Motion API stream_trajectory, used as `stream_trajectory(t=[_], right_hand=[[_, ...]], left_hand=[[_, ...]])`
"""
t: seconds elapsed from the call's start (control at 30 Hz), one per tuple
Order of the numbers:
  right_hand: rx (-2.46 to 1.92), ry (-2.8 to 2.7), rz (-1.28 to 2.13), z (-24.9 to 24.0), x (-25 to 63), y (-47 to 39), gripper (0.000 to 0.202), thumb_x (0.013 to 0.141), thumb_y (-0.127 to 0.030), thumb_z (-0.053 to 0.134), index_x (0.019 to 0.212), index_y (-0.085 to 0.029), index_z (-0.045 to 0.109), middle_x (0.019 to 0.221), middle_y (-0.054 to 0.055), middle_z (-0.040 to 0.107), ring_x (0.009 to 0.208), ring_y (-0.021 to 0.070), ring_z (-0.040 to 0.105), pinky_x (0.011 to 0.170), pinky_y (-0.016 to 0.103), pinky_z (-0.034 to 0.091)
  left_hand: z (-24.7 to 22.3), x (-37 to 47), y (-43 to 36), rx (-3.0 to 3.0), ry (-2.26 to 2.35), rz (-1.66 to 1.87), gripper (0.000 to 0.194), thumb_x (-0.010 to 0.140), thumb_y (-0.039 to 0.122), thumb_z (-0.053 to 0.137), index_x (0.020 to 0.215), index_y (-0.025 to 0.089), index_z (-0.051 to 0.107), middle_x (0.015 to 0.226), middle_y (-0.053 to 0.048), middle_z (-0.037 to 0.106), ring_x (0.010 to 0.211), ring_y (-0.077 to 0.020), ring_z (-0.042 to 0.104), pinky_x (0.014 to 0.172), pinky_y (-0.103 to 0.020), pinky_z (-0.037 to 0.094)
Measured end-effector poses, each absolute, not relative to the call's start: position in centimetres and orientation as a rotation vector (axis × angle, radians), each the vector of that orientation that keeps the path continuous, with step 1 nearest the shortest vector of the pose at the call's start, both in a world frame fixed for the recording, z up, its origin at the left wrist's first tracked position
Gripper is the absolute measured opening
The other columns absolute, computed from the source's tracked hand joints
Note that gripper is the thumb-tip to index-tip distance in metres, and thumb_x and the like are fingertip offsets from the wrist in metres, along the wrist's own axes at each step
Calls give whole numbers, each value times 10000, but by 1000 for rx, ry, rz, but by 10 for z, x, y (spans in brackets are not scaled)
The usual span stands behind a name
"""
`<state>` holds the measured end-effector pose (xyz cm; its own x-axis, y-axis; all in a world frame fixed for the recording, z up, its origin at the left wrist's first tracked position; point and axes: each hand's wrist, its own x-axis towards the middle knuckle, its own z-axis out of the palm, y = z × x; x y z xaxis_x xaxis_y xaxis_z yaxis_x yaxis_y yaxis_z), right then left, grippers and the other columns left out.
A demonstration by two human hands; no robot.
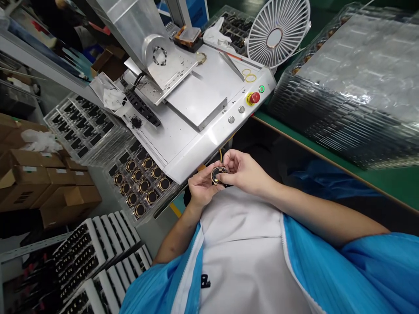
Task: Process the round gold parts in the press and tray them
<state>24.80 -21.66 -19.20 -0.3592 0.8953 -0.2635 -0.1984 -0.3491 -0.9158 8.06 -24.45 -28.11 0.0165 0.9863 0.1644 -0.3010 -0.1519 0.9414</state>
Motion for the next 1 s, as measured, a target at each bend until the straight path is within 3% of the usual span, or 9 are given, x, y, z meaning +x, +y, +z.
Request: stream_trajectory(t=[0.3,0.63,0.87,1.0], right_hand=[[-1097,-1107,1801,-187,250,-215,342,634,-214,744,806,-212,449,606,-83,578,521,79,521,489,205,391],[-1088,-1068,1841,-191,250,-214,353,631,-212,767,819,-203,469,636,-71,612,528,82,552,508,204,406],[-1095,-920,1941,-196,249,-210,422,614,-166,850,822,-195,484,620,-55,654,528,99,619,511,192,500],[-1210,-1025,2026,-197,254,-210,446,605,-297,962,763,-165,566,574,8,673,501,124,628,433,187,508]], left_hand=[[-277,82,-242,1212,831,1487,640,596,366,1015,1195,348,791,1179,-54,816,1010,-252,811,909,-364,675],[-279,82,-242,1235,934,1485,640,580,482,1002,1173,345,800,1154,-52,822,982,-260,817,886,-379,691],[-273,86,-242,1272,808,1540,564,706,373,960,1234,395,763,1217,-23,798,1029,-231,807,898,-332,689],[-273,86,-244,1263,832,1566,547,701,340,965,1213,380,774,1209,-36,797,1033,-242,806,908,-341,687]])
